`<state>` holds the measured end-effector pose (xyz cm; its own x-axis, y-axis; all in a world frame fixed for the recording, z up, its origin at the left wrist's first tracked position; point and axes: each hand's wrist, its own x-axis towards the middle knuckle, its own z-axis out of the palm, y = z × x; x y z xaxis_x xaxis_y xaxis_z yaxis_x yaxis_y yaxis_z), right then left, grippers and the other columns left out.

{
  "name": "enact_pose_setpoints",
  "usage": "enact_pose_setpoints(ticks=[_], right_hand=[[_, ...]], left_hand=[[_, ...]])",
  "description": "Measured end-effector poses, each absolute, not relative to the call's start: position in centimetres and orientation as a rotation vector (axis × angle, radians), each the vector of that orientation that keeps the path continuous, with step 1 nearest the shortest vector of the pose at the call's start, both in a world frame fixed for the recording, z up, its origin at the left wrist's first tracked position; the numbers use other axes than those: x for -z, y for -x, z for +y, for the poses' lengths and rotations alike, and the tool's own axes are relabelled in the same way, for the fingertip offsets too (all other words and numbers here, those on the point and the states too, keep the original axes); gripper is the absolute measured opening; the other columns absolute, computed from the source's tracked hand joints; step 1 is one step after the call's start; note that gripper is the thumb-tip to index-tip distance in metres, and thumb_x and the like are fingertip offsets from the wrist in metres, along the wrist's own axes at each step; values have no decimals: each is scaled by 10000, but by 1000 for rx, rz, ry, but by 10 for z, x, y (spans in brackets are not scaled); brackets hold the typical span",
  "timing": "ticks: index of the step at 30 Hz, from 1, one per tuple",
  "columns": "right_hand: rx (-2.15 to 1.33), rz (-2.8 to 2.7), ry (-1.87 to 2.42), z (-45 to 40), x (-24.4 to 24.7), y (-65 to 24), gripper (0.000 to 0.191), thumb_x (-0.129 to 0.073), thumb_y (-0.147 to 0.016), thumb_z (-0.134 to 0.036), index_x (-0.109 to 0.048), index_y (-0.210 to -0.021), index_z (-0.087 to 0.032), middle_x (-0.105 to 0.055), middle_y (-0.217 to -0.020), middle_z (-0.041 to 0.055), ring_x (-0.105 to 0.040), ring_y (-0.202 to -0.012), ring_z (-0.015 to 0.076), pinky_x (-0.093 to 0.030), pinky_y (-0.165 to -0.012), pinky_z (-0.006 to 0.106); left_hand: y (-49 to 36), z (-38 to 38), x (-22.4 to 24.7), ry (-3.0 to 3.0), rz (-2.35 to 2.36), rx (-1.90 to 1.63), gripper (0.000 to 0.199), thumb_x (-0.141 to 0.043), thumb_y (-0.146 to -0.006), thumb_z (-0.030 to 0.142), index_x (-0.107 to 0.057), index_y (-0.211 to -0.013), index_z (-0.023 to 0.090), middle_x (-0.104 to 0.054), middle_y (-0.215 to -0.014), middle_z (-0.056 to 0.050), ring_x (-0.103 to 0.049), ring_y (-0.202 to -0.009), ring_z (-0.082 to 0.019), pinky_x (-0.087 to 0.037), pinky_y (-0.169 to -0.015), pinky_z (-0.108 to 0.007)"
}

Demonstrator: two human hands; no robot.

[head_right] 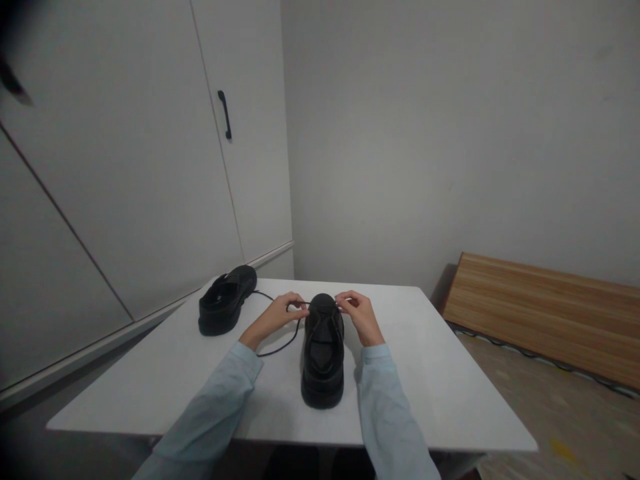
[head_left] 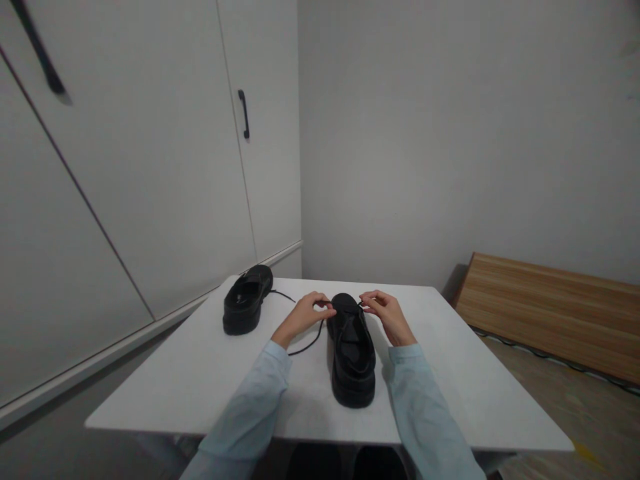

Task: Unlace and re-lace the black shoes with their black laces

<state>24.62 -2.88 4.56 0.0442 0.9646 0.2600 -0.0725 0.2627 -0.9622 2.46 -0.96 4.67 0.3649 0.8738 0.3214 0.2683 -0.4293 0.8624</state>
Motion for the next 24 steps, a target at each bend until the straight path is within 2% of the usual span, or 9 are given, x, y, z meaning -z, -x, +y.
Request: enact_pose_setpoints(ticks=[6,10,14,17,20,24], right_hand=[[-859,-1570,1036,-27,-42,-245,175,-725,-650,-368,-713,-652,-194,-682,-899,65,-605,-879,207,-475,-719,308],[-766,-1677,1078,-27,-43,-244,141,-673,-697,-347,-737,-672,-223,-659,-962,73,-586,-974,226,-462,-718,305],[-763,-1709,1094,-27,-43,-244,133,-655,-713,-328,-749,-695,-234,-639,-1006,83,-573,-1012,231,-457,-738,313],[-762,-1698,1112,-26,-42,-244,121,-667,-704,-328,-749,-702,-239,-640,-1009,79,-572,-1013,234,-455,-740,316],[-760,-1702,1115,-26,-42,-244,124,-668,-705,-331,-749,-713,-238,-637,-1021,79,-565,-1028,236,-454,-749,318],[-760,-1709,1126,-27,-43,-243,119,-656,-709,-314,-750,-708,-242,-627,-1035,72,-561,-1027,232,-450,-772,325]], left_hand=[[-34,-16,-51,-1208,700,-1168,285,-666,-723,369,-473,-769,164,-625,-779,-36,-610,-770,-148,-485,-800,-335],[-35,-13,-47,-1205,712,-1224,281,-612,-769,402,-439,-811,184,-504,-639,54,-532,-575,-85,-487,-711,-294],[-30,-7,-42,-1655,884,-1095,286,-668,-716,389,-520,-820,167,-442,-626,66,-434,-554,-76,-389,-587,-214],[-25,-5,-40,-1982,1003,-870,277,-731,-637,352,-635,-809,157,-394,-586,66,-390,-557,-91,-298,-534,-211],[-23,-4,-41,-2115,1098,-841,244,-694,-672,389,-707,-777,169,-409,-579,44,-409,-581,-112,-289,-549,-223],[-23,-5,-45,-2086,1054,-874,325,-607,-743,456,-729,-769,156,-529,-620,-6,-448,-598,-132,-316,-563,-232]])
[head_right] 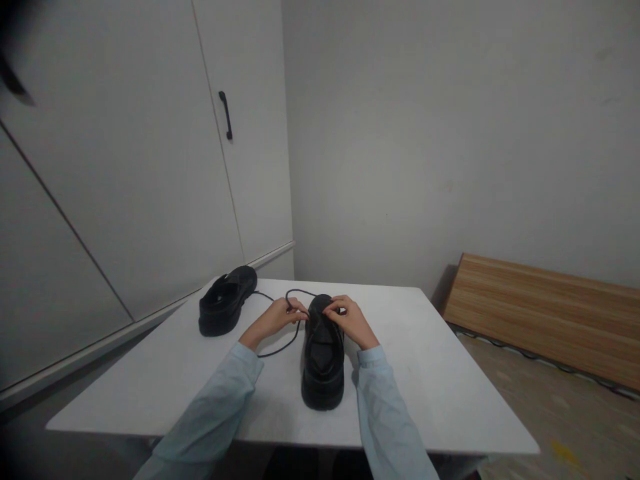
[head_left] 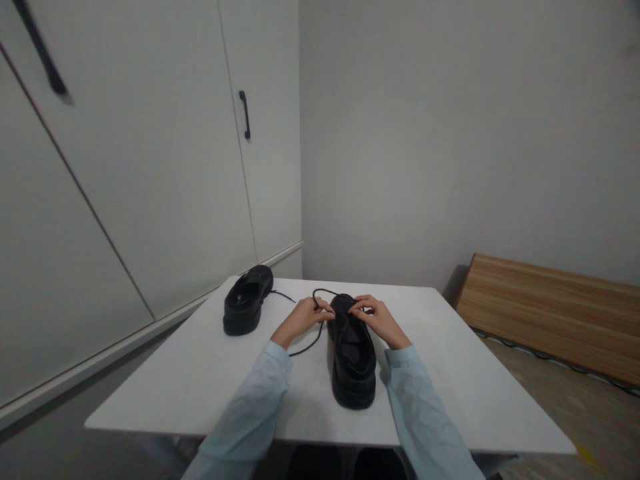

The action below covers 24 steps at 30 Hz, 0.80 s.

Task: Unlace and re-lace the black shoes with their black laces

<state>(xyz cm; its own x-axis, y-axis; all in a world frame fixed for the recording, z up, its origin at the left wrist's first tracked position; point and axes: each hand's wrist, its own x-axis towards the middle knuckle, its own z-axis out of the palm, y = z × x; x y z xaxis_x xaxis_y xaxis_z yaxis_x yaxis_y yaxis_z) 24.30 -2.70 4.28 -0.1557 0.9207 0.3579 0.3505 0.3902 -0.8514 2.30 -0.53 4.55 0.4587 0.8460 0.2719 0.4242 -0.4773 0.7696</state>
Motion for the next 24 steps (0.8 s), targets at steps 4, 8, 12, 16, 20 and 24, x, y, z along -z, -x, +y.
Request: enact_pose_setpoints(ticks=[4,8,12,16,20,24], right_hand=[[-756,-1728,1131,-27,-42,-241,150,-618,-739,-299,-749,-690,-242,-614,-1048,72,-556,-1042,235,-443,-790,335],[-732,-1782,1138,-26,-41,-240,151,-604,-739,-241,-753,-714,-244,-604,-1085,72,-539,-1079,242,-418,-857,366],[-670,-1826,1178,-25,-38,-238,141,-621,-733,-219,-758,-743,-252,-600,-1132,67,-524,-1082,250,-383,-926,411],[-608,-1852,1218,-25,-34,-236,145,-638,-725,-198,-761,-769,-262,-605,-1157,62,-507,-1103,267,-358,-967,440],[-569,-1868,1240,-26,-35,-234,147,-642,-724,-189,-755,-784,-262,-603,-1165,59,-498,-1123,267,-342,-995,450],[-524,-1912,1273,-29,-39,-231,142,-649,-731,-212,-742,-833,-245,-601,-1165,67,-505,-1113,263,-353,-986,456]], left_hand=[[-22,-8,-50,-2070,1141,-864,333,-549,-784,446,-719,-796,160,-516,-566,13,-420,-544,-124,-299,-540,-226],[-20,-9,-50,-2206,1168,-795,265,-552,-785,387,-708,-758,174,-442,-537,39,-396,-545,-116,-284,-559,-221],[-19,-9,-49,-2240,1127,-761,240,-542,-790,353,-697,-752,174,-442,-584,31,-428,-590,-125,-299,-582,-219],[-19,-9,-50,-2241,1146,-745,212,-548,-779,330,-692,-754,176,-429,-591,33,-432,-598,-126,-309,-595,-219],[-21,-10,-51,-2249,1151,-712,235,-532,-793,343,-683,-732,172,-423,-577,37,-424,-588,-122,-305,-589,-217],[-24,-9,-51,-2274,1180,-683,248,-535,-801,361,-694,-767,173,-422,-571,43,-416,-573,-113,-298,-585,-215]])
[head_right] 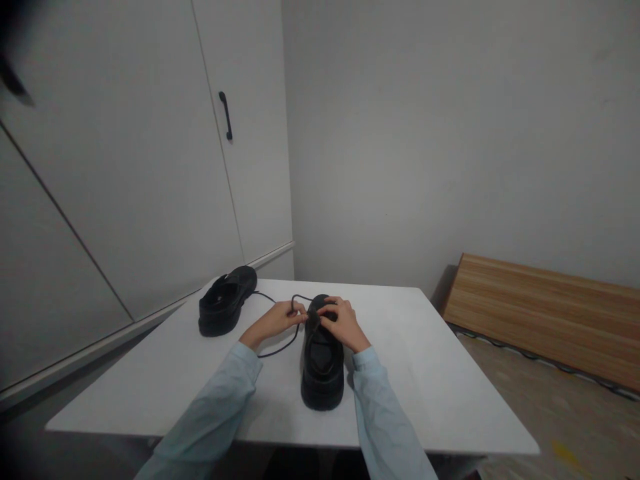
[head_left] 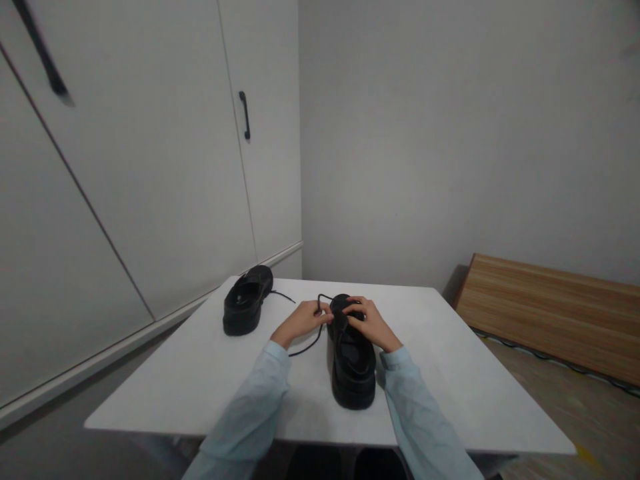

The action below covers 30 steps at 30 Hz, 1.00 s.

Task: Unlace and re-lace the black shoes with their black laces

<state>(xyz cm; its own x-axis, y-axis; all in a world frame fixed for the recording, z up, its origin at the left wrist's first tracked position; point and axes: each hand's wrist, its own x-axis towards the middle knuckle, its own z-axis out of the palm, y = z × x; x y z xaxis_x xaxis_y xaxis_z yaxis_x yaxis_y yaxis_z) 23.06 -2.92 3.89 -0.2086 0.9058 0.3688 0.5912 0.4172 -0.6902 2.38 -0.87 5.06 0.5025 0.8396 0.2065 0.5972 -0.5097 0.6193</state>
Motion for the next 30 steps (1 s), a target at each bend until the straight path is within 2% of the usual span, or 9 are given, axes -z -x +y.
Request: enact_pose_setpoints(ticks=[7,14,20,25,30], right_hand=[[-426,-1953,1327,-31,-40,-223,160,-668,-741,-247,-730,-889,-249,-605,-1165,70,-521,-1085,262,-368,-959,459],[-348,-1941,1350,-33,-38,-219,77,-681,-729,-245,-730,-788,-247,-620,-1158,50,-524,-1078,262,-378,-935,445],[-346,-1890,1356,-35,-41,-213,41,-679,-712,-212,-703,-688,-235,-650,-1108,40,-552,-1047,250,-392,-913,432],[-377,-1842,1364,-36,-42,-211,34,-675,-712,-214,-693,-686,-229,-652,-1080,45,-558,-1042,249,-393,-914,438],[-415,-1785,1324,-33,-39,-213,52,-649,-715,-201,-681,-681,-224,-634,-1071,58,-553,-1047,242,-389,-930,444]], left_hand=[[-25,-3,-43,-2267,1247,-722,240,-579,-784,372,-709,-777,170,-491,-582,33,-450,-578,-118,-314,-590,-215],[-26,-2,-38,-2235,1138,-728,315,-522,-825,417,-685,-744,161,-649,-696,-10,-569,-688,-152,-378,-658,-224],[-27,-1,-36,-2243,1081,-751,345,-482,-851,427,-657,-707,168,-657,-714,-10,-586,-705,-153,-387,-678,-226],[-29,-2,-37,-2251,1118,-781,383,-474,-848,456,-647,-660,171,-635,-650,-6,-576,-667,-154,-379,-652,-234],[-30,-2,-41,-2052,1250,-1065,382,-502,-805,489,-662,-669,169,-661,-699,-34,-586,-706,-178,-406,-671,-260]])
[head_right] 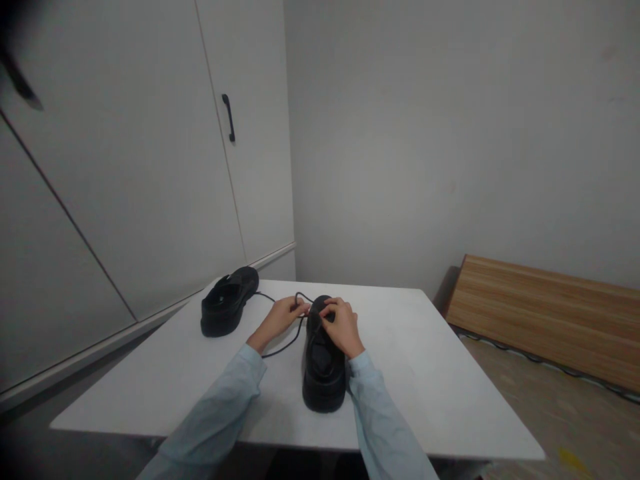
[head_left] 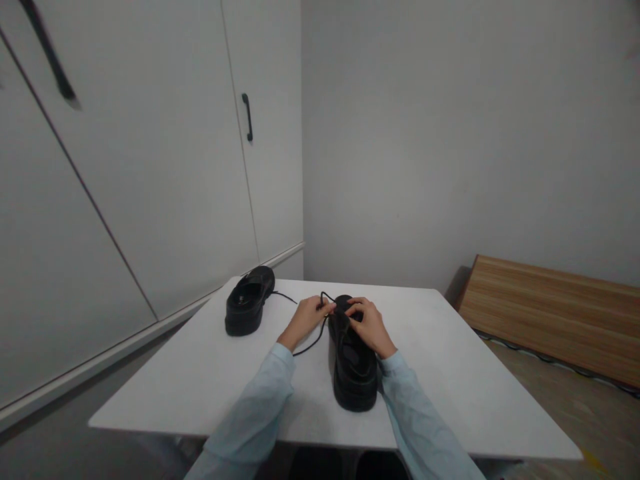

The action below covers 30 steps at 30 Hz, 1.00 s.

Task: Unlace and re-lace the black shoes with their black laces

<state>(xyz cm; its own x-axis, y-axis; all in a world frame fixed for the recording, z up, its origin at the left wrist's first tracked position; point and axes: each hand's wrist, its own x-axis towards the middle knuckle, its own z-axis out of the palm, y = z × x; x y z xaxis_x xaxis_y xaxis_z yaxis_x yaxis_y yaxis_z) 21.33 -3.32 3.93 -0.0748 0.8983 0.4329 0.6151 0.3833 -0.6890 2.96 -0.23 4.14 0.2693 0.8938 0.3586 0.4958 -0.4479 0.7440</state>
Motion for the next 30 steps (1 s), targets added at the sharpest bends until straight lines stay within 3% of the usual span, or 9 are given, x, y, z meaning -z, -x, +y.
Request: enact_pose_setpoints(ticks=[6,11,15,19,23,30], right_hand=[[-473,-1635,1210,-29,-39,-219,59,-616,-686,-188,-656,-647,-206,-639,-996,72,-579,-981,224,-404,-928,418],[-603,-1443,1157,-29,-44,-224,121,-617,-690,-305,-636,-672,-186,-644,-1002,100,-580,-974,250,-469,-768,372],[-661,-1270,1091,-30,-49,-229,232,-648,-690,-399,-635,-734,-171,-664,-991,115,-598,-909,235,-485,-736,363],[-718,-1122,996,-32,-53,-235,284,-657,-715,-446,-627,-784,-172,-676,-963,95,-618,-839,192,-501,-745,357],[-787,-989,864,-33,-56,-238,285,-690,-709,-426,-606,-807,-172,-665,-942,62,-625,-778,146,-519,-715,316],[-904,-925,628,-39,-67,-237,298,-711,-723,-409,-511,-816,-208,-677,-763,-7,-679,-708,154,-533,-755,356]], left_hand=[[-26,-4,-50,-1494,1089,-1244,367,-581,-732,516,-619,-724,151,-637,-750,-49,-576,-709,-159,-429,-643,-249],[-25,-8,-53,-1236,884,-1260,333,-632,-718,487,-589,-747,158,-598,-715,-23,-576,-705,-133,-437,-696,-237],[-23,-9,-51,-1244,851,-1223,393,-614,-735,509,-556,-622,137,-635,-851,-73,-592,-748,-136,-442,-747,-253],[-21,-13,-52,-1242,821,-1161,339,-630,-739,485,-593,-761,149,-626,-836,-51,-585,-796,-141,-445,-761,-262],[-21,-18,-56,-1256,783,-1140,385,-583,-764,527,-578,-765,142,-615,-830,-63,-574,-801,-150,-447,-773,-280],[-28,-22,-55,-1411,833,-1086,337,-631,-733,469,-642,-784,136,-602,-786,-22,-518,-724,-118,-399,-723,-244]])
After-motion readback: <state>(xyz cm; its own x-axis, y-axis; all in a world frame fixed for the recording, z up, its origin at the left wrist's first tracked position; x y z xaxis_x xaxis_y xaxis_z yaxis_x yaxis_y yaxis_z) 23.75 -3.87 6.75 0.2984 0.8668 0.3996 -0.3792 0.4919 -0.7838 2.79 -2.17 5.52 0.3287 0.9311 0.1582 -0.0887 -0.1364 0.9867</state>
